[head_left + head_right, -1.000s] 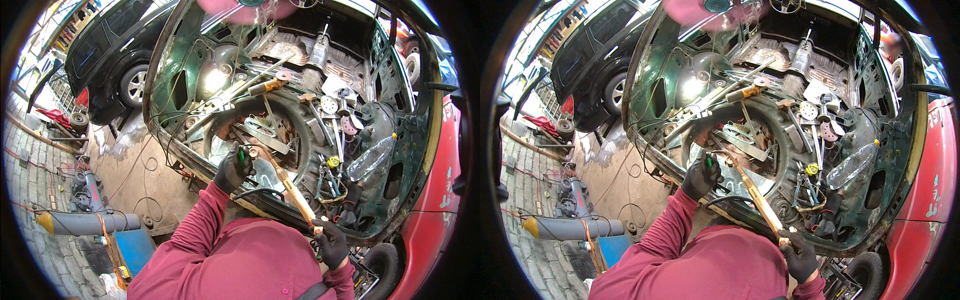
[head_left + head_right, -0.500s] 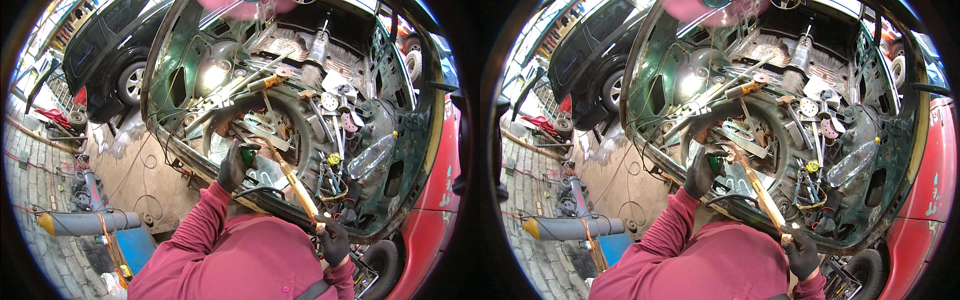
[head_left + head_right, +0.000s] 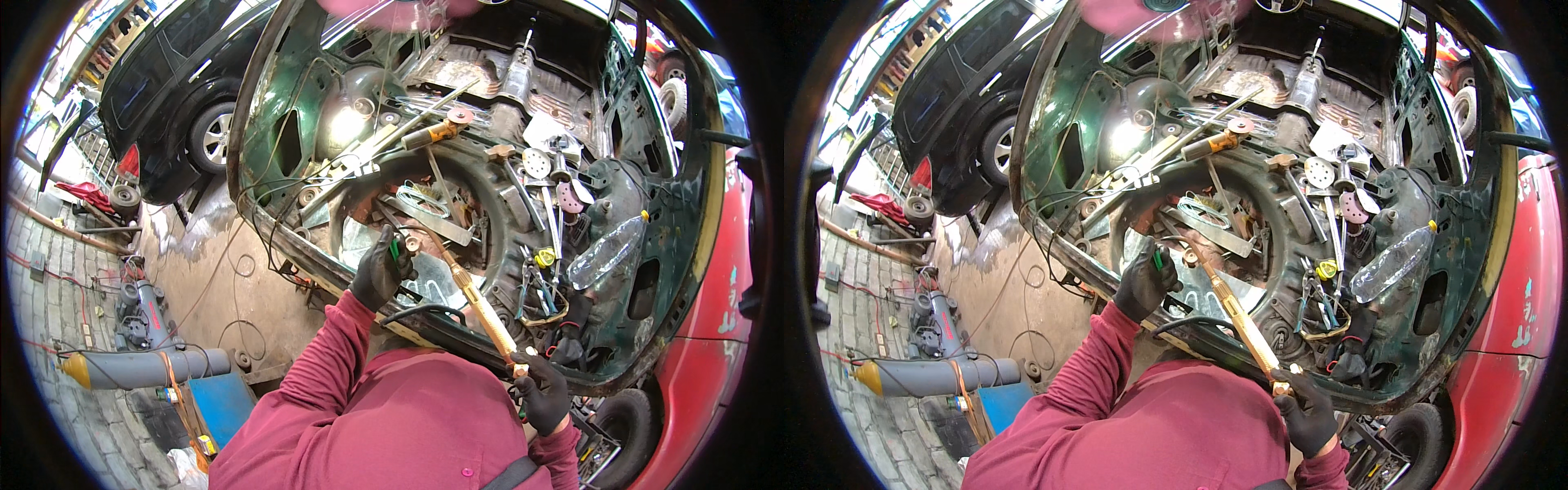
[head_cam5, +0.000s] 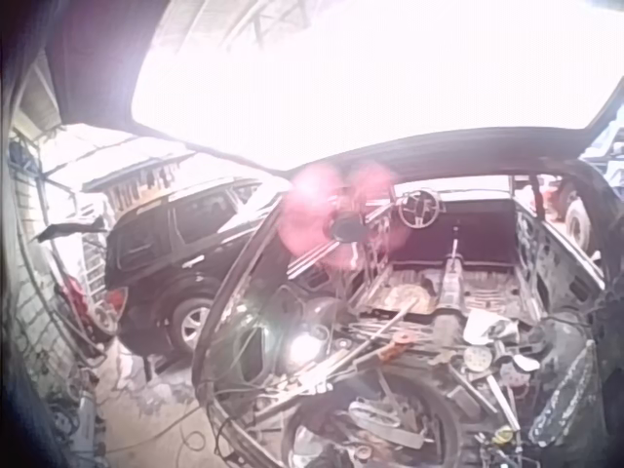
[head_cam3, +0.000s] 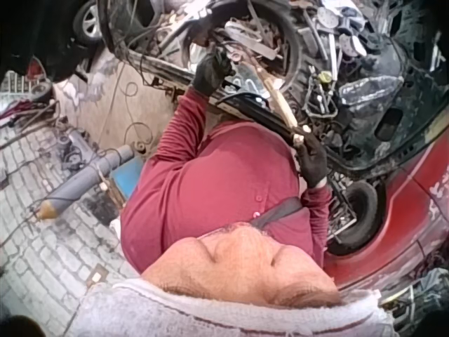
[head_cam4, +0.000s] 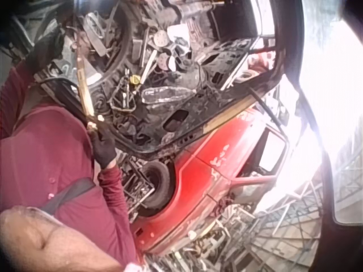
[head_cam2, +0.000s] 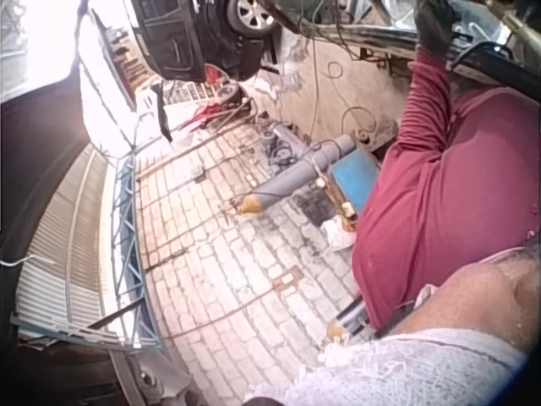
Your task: The person uses a handheld torch to heat a curved metal panel inside a car wheel well. They repeatedly apply the flame to the same area, pause to inspect the metal, and reposition the torch to continue heating.
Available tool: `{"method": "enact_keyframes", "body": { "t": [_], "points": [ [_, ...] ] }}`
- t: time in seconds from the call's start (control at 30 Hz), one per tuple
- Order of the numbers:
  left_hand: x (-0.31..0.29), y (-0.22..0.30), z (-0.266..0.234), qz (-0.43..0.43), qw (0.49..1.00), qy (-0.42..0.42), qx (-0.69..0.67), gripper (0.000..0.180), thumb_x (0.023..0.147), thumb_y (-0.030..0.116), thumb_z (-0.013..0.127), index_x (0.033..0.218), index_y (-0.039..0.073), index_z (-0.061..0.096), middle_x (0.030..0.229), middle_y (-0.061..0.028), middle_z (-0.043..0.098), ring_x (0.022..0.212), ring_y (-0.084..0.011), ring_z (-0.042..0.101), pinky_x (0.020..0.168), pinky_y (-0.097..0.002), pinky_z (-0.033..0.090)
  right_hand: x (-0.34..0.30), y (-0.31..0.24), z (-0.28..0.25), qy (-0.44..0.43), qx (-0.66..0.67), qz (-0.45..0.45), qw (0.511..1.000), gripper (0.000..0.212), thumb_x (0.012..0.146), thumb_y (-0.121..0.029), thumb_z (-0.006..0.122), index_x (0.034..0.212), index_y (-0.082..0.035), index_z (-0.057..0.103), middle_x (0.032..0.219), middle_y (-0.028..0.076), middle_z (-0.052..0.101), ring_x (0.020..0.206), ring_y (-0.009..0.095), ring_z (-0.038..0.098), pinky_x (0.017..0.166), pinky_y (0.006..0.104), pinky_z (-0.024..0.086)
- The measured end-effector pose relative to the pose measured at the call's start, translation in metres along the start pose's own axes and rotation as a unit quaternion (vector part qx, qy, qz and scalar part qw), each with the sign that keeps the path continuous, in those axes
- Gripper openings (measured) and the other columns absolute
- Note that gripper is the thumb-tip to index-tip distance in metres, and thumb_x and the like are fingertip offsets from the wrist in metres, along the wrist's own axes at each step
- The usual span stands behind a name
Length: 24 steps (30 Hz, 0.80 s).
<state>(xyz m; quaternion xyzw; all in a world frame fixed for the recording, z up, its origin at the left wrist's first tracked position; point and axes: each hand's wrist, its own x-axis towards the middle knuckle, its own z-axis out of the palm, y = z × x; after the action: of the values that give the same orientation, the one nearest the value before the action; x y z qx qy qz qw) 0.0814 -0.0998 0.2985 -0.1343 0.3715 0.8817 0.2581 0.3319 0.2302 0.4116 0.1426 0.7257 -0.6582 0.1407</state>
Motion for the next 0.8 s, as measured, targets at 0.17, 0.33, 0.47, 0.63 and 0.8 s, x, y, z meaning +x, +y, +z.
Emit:
{"method": "enact_keyframes", "body": {
  "t": [0.17, 0.33, 0.47, 0.63, 0.8],
  "points": [
    [-0.004, 0.001, -0.003, 0.014, 0.998, -0.029, 0.048, 0.043, 0.111, 0.055, 0.060, 0.097, 0.014, 0.060, 0.069, 0.0001, 0.047, 0.060, -0.0174, 0.046, 0.065, -0.0365, 0.042, 0.003, 0.014, -0.001, 0.001, -0.029, -0.037, 0.999, 0.042, 0.105, -0.025, 0.074, 0.138, 0.002, 0.072, 0.127, 0.020, 0.077, 0.116, 0.027, 0.073, 0.104, 0.0377, 0.053],
    [-0.022, -0.015, 0.031, -0.059, 0.998, -0.001, 0.002, 0.045, 0.111, 0.055, 0.057, 0.096, 0.013, 0.060, 0.068, -0.0003, 0.048, 0.058, -0.0176, 0.045, 0.064, -0.0361, 0.041, 0.008, 0.016, 0.002, 0.007, -0.063, -0.041, 0.997, 0.050, 0.109, -0.039, 0.069, 0.142, -0.002, 0.069, 0.110, 0.008, 0.069, 0.090, 0.013, 0.061, 0.080, 0.0289, 0.049],
    [-0.010, -0.015, 0.026, 0.000, 0.999, 0.024, -0.042, 0.046, 0.114, 0.056, 0.049, 0.097, 0.014, 0.060, 0.068, -0.0012, 0.048, 0.061, -0.0191, 0.046, 0.064, -0.0366, 0.040, 0.010, 0.011, 0.002, -0.005, -0.086, -0.066, 0.994, 0.052, 0.112, -0.042, 0.065, 0.145, -0.002, 0.067, 0.107, 0.006, 0.067, 0.086, 0.012, 0.059, 0.078, 0.0281, 0.049],
    [-0.024, -0.007, -0.004, 0.066, 0.996, -0.022, -0.050, 0.034, 0.111, 0.045, 0.055, 0.097, 0.015, 0.058, 0.072, -0.0012, 0.047, 0.065, -0.0174, 0.044, 0.066, -0.0360, 0.039, 0.018, -0.004, 0.008, -0.026, -0.107, -0.090, 0.990, 0.051, 0.113, -0.040, 0.062, 0.145, -0.001, 0.068, 0.126, 0.017, 0.076, 0.118, 0.027, 0.070, 0.106, 0.0388, 0.052],
    [-0.073, -0.016, -0.026, 0.094, 0.986, 0.089, -0.103, 0.046, 0.111, 0.061, 0.050, 0.101, 0.017, 0.063, 0.070, -0.0003, 0.049, 0.061, -0.0185, 0.046, 0.064, -0.0371, 0.041, 0.043, -0.020, 0.017, -0.110, -0.140, -0.132, 0.975, 0.048, 0.114, -0.037, 0.060, 0.146, -0.002, 0.068, 0.126, 0.020, 0.077, 0.118, 0.028, 0.073, 0.105, 0.0399, 0.053]
  ]
}}
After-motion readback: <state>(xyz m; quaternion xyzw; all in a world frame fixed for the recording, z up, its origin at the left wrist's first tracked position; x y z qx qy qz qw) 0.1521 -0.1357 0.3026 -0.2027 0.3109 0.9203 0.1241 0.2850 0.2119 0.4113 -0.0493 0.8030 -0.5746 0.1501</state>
